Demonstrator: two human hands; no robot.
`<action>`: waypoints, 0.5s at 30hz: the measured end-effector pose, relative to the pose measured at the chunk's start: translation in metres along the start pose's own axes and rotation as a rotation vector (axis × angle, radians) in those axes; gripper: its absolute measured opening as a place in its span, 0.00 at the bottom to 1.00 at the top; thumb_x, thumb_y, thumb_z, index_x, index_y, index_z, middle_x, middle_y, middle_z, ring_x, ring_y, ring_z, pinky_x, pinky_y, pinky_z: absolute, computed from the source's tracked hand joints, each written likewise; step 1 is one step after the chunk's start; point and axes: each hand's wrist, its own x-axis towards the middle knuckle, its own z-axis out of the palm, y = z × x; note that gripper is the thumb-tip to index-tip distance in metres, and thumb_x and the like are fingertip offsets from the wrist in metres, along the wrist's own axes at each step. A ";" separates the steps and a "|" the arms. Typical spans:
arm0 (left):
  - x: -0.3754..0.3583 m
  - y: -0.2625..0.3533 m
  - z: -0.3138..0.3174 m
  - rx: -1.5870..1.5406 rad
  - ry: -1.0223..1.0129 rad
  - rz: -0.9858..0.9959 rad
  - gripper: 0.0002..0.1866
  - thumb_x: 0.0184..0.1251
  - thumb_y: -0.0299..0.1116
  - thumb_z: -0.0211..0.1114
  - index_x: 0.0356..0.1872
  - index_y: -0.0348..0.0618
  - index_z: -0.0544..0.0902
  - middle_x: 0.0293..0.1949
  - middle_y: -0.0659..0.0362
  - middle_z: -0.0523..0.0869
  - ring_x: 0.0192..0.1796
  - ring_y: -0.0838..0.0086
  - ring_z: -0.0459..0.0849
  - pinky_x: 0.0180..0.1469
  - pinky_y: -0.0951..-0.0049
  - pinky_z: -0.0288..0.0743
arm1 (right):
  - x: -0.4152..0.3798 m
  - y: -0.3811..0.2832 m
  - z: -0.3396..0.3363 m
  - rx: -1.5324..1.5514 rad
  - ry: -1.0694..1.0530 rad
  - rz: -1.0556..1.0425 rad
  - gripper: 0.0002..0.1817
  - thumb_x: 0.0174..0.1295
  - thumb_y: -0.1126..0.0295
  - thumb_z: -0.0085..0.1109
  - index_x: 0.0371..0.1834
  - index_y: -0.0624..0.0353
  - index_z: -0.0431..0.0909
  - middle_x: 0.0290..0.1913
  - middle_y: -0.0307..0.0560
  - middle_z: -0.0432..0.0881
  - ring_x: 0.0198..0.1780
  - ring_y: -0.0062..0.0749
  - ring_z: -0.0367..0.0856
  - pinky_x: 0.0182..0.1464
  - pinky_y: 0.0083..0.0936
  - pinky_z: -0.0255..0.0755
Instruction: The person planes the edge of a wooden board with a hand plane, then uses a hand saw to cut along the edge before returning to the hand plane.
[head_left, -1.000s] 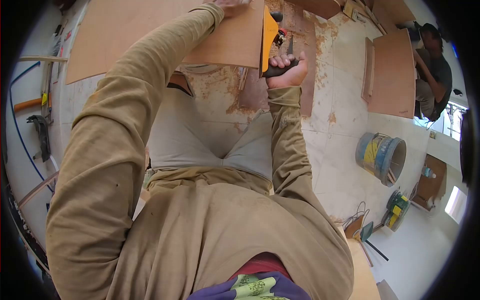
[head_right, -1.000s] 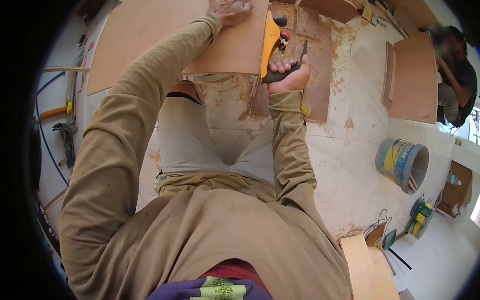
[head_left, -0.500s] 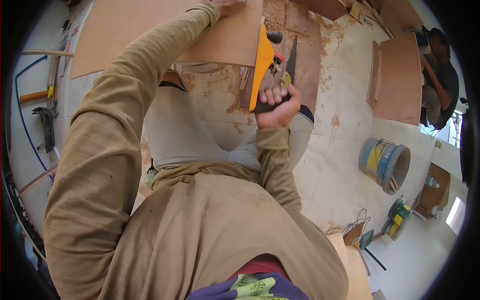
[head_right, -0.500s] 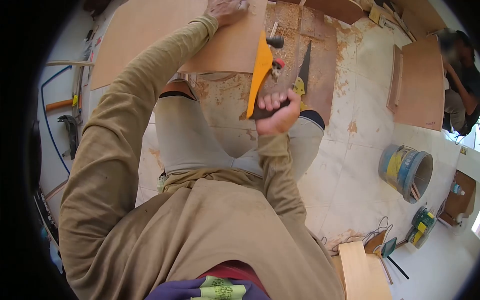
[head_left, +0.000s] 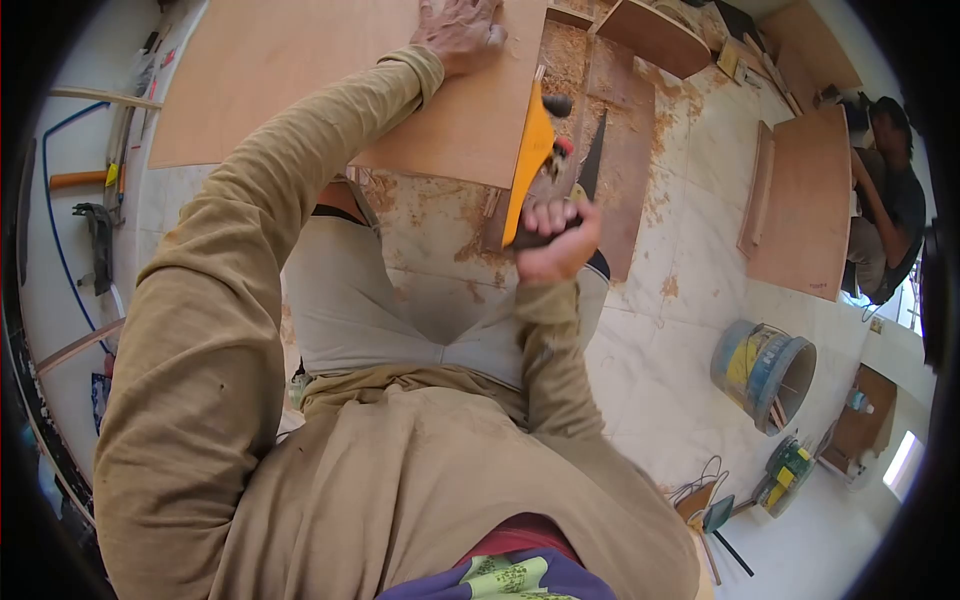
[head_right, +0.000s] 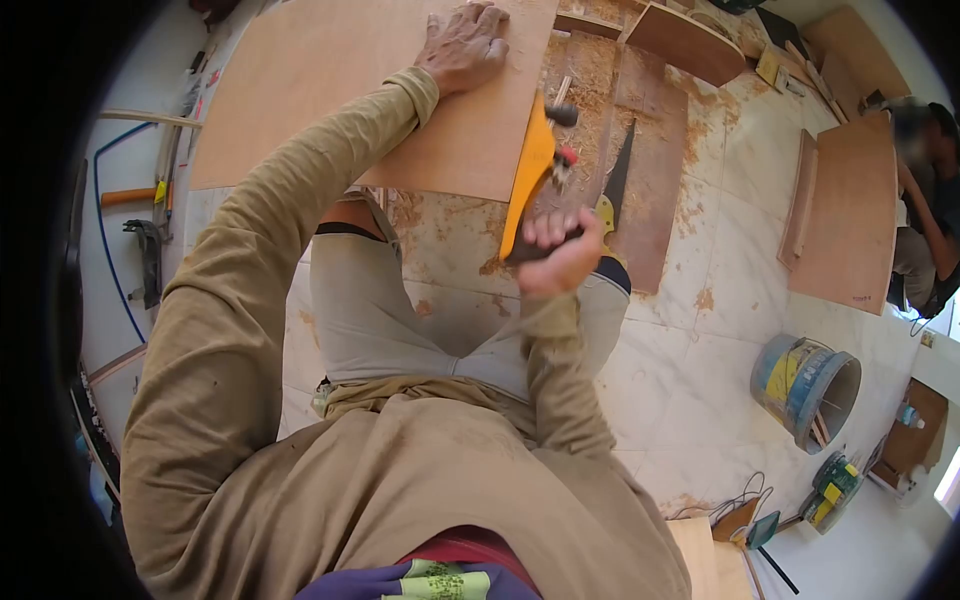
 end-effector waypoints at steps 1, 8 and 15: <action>-0.004 0.002 -0.006 -0.004 -0.012 0.013 0.22 0.67 0.43 0.51 0.57 0.41 0.72 0.61 0.46 0.71 0.70 0.51 0.66 0.65 0.25 0.56 | 0.061 0.001 0.023 0.071 -0.033 0.013 0.14 0.60 0.63 0.51 0.19 0.48 0.61 0.15 0.33 0.58 0.16 0.24 0.57 0.24 0.28 0.60; -0.002 -0.001 0.000 -0.044 0.041 -0.011 0.22 0.65 0.42 0.52 0.56 0.42 0.72 0.59 0.47 0.73 0.67 0.52 0.69 0.66 0.28 0.56 | 0.157 -0.009 0.064 0.079 -0.179 -0.032 0.12 0.58 0.64 0.50 0.20 0.49 0.62 0.15 0.34 0.60 0.16 0.25 0.60 0.25 0.31 0.64; -0.003 0.000 0.002 -0.088 0.032 -0.052 0.21 0.66 0.41 0.50 0.56 0.40 0.71 0.58 0.45 0.74 0.67 0.50 0.70 0.66 0.30 0.56 | -0.102 -0.003 -0.036 0.053 0.022 0.053 0.16 0.62 0.58 0.53 0.19 0.47 0.62 0.15 0.33 0.57 0.17 0.23 0.55 0.22 0.27 0.56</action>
